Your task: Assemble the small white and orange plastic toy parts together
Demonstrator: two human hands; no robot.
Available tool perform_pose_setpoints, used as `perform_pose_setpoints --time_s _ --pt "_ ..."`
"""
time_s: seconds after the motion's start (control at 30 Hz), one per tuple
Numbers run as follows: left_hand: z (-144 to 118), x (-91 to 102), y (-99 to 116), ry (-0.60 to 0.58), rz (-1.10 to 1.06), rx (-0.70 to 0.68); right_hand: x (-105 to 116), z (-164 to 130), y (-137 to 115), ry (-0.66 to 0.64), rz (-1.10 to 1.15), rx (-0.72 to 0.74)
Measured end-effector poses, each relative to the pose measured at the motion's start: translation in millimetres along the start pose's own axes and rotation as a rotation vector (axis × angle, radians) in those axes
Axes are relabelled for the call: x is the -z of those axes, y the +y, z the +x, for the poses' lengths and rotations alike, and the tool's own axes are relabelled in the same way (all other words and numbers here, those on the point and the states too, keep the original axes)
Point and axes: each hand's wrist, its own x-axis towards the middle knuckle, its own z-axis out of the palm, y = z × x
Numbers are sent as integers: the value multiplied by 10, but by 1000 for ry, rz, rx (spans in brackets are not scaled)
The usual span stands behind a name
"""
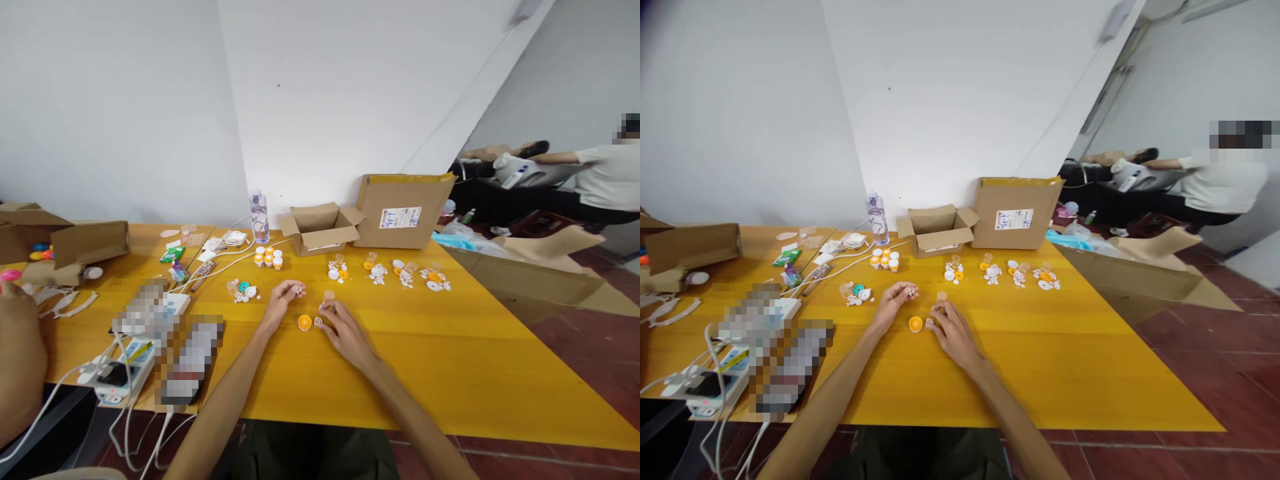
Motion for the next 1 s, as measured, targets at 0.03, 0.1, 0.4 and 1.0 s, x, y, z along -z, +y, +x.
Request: perform_pose_setpoints --time_s 0.03,0.1,0.4,1.0 --pt "1 -1 1 -4 -10 6 -9 10 3 2 12 7" --pt "1 -4 2 -8 -22 14 -24 35 3 0 35 14" --pt "-6 -3 14 14 -46 38 -37 164 -42 5 143 15" --pt "20 -3 -15 -39 191 -67 -69 75 90 19 -175 5"
